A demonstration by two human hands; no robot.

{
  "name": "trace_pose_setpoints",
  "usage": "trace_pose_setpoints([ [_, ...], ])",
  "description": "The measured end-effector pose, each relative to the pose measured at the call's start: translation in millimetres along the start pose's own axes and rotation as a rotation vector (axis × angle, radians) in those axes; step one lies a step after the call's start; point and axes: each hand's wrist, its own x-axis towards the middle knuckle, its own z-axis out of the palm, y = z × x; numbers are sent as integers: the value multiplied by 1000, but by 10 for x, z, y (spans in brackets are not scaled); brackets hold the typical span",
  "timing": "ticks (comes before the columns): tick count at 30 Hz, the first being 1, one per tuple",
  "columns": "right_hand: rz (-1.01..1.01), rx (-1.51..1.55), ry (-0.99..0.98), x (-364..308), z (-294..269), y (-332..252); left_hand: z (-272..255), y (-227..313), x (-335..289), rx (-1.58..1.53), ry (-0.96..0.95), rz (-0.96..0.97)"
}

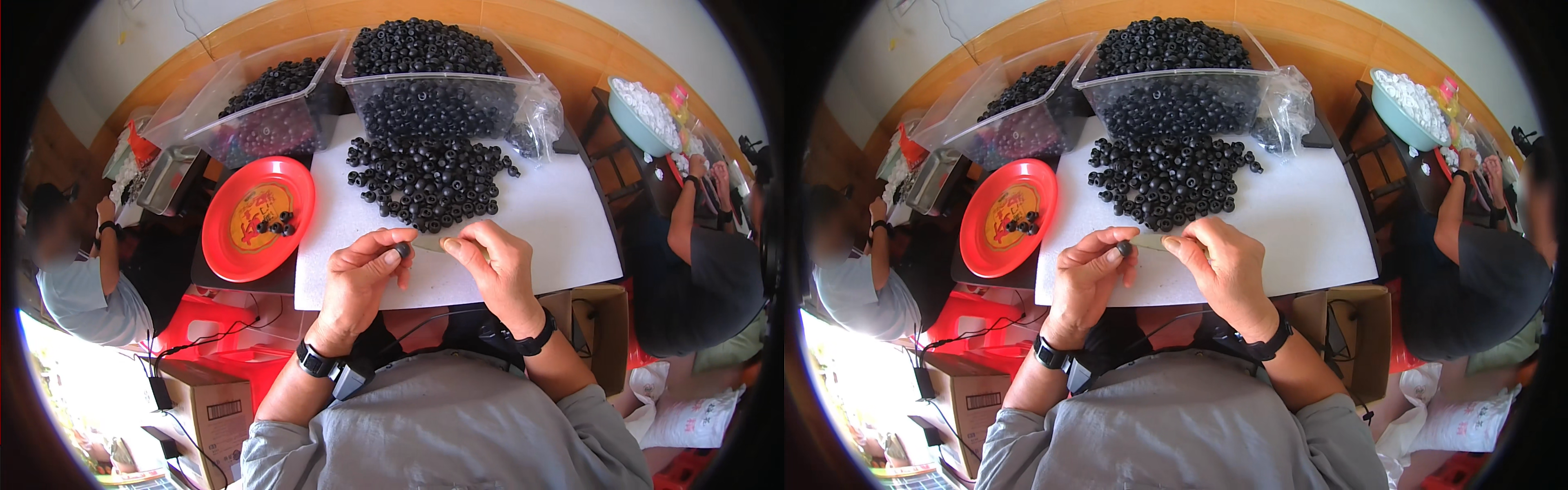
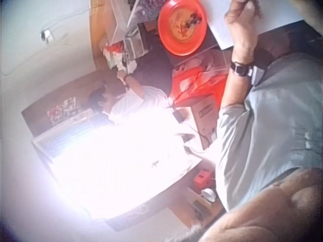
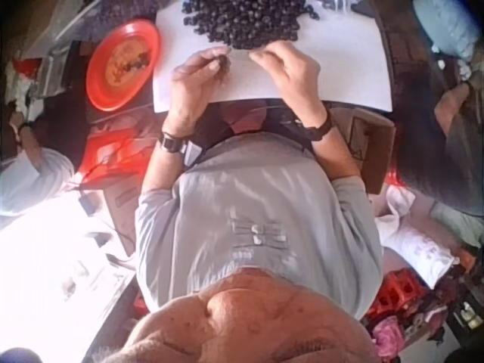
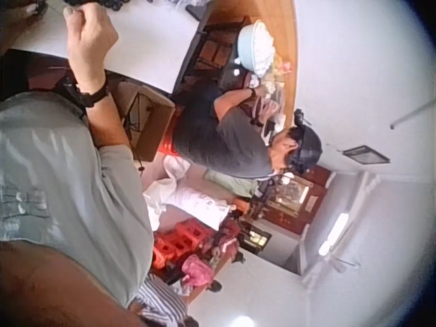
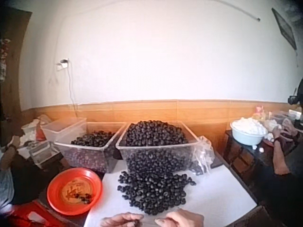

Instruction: Trimming or cleaning small black round components using a small hand knife.

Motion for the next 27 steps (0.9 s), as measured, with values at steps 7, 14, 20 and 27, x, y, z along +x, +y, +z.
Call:
trace_pose_setpoints([
  [7,6,-45,-7,120,111,76,3,-21,120,76,-17,70],
  [14,-46,-78,-2,191,188,175,-44,-48,219,75,-14,94],
  [20,-74,-76,-10,212,176,223,-58,-98,263,77,0,117],
  [27,-152,-96,3,201,142,269,1,-138,264,79,27,120],
])
